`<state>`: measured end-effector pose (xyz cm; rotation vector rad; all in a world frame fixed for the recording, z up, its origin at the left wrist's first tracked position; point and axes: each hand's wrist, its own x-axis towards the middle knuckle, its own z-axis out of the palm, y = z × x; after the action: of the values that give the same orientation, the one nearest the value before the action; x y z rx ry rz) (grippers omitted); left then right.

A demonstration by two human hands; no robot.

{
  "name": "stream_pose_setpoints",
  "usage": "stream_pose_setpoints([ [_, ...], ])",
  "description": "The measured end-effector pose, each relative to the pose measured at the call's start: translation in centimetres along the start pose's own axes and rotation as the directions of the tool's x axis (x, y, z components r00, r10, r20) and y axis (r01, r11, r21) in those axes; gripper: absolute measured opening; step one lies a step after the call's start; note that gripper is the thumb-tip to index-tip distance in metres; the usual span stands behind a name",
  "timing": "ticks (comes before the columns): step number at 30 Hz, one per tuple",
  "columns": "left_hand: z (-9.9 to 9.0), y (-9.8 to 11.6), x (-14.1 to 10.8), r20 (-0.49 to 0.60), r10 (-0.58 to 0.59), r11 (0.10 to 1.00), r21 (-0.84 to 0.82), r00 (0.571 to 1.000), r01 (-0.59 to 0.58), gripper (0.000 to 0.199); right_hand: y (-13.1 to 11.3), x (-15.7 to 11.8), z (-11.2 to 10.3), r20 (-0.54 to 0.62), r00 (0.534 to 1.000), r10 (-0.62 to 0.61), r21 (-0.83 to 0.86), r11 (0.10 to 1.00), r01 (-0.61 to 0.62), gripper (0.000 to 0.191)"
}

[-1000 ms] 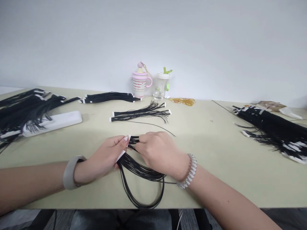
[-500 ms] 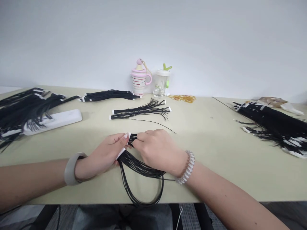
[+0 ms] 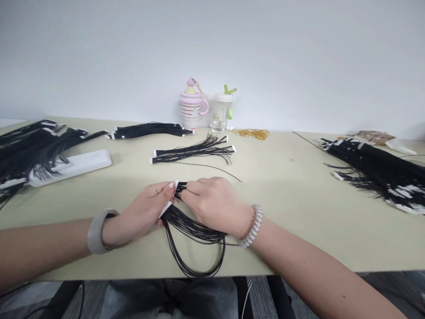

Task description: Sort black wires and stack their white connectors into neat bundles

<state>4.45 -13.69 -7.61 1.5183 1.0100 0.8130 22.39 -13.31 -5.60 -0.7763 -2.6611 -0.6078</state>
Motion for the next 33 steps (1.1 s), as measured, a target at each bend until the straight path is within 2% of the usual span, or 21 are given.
stream_pose_setpoints([
  [6, 0.1, 0.2, 0.1, 0.002, -0.033, 0.999, -0.037, 0.999, 0.033, 0.038, 0.3, 0.0, -0.3, 0.004, 0.997, -0.082, -0.038, 0.996, 0.082, 0.024],
  [12, 0.1, 0.2, 0.2, -0.027, -0.064, 0.998, -0.023, 0.998, 0.064, 0.039, 0.3, -0.2, -0.3, 0.011, 0.995, -0.102, -0.039, 0.994, 0.103, 0.024],
  [16, 0.1, 0.2, 0.1, -0.02, -0.022, 0.999, 0.032, 1.0, 0.022, 0.04, 0.1, 0.0, -0.4, -0.04, 0.992, -0.123, -0.062, 0.991, 0.12, 0.027],
  [23, -0.1, 0.2, 0.0, -0.004, 0.047, 0.991, 0.127, 0.999, -0.046, 0.04, 0.1, 0.3, -0.1, -0.044, 0.985, -0.167, -0.097, 0.982, 0.162, 0.025],
  [29, 0.0, 0.3, 0.1, 0.0, -0.013, 0.999, 0.053, 1.0, 0.013, 0.039, 0.6, 0.2, 0.6, -0.031, 0.993, -0.11, -0.051, 0.993, 0.108, 0.024],
  [33, 0.3, 0.3, 0.3, -0.037, -0.063, 0.993, -0.101, 0.997, 0.059, 0.038, 1.7, 0.0, -0.4, 0.007, 0.997, 0.073, 0.107, 0.992, -0.073, 0.014],
])
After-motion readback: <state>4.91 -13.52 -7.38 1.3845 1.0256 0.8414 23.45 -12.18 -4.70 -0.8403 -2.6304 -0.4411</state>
